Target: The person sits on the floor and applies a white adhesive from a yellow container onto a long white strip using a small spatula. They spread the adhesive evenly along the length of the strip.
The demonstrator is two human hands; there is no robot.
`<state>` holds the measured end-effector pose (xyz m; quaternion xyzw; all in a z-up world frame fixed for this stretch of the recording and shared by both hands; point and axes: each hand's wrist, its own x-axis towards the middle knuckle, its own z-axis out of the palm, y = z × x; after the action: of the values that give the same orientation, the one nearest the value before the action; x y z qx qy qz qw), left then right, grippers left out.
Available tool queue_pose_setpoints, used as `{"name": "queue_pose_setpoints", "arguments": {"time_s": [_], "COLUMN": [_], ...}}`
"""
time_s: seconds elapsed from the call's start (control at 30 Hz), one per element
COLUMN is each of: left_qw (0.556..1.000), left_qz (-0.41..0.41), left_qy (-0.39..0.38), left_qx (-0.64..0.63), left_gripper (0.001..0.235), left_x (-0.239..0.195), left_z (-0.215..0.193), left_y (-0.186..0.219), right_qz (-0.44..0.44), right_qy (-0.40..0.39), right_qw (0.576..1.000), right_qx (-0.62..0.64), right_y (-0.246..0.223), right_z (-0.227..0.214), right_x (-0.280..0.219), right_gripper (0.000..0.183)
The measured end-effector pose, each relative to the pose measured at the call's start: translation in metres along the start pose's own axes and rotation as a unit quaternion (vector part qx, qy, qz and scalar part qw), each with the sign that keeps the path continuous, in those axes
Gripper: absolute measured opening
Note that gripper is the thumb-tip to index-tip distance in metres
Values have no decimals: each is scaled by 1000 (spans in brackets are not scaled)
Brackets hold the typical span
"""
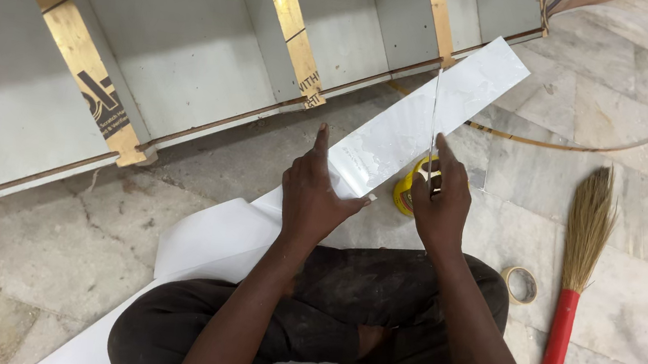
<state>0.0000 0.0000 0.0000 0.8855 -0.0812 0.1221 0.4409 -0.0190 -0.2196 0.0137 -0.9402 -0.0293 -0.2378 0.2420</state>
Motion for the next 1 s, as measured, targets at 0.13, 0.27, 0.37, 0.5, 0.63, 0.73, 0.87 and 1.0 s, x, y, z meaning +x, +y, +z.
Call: {"name": "queue_pose_setpoints", "arguments": {"time_s": [0.13, 0.27, 0.37, 0.5, 0.63, 0.73, 0.87, 1.0], "left_qw": [1000, 1000, 1000, 1000, 1000, 999, 999, 999], "left_qz": [2, 1, -13, -16, -23, -19, -5, 16], "left_qy": [2, 2, -6, 3, -12, -18, 1, 19], "left_qx": [0, -5, -7, -6, -16, -20, -35, -41], "left_gripper": [137, 138, 139, 140, 140, 140, 140, 140], "left_x": [-1, 0, 1, 4, 4, 2, 3, 5], "left_z": [-1, -4, -8, -11, -9, -7, -11, -8], "left_y": [0, -1, -1, -4, -2, 0, -4, -8], "right_qz": [42, 22, 6, 55, -1, 32, -41, -61], "right_qy": [-54, -111, -124, -70, -37, -94, -73, -69], "right_qw": [997, 993, 985, 985, 975, 962, 956, 950], "right_qx": [39, -35, -121, -149, -218, -256, -282, -298], "right_y": [-20, -23, -13, 6, 15, 10, 8, 11], "right_z": [-7, -6, -4, -16, -19, 0, 21, 27], "right_x": [9, 8, 5, 7, 12, 16, 14, 9], "right_gripper": [100, 105, 105, 99, 95, 90, 82, 76]}}
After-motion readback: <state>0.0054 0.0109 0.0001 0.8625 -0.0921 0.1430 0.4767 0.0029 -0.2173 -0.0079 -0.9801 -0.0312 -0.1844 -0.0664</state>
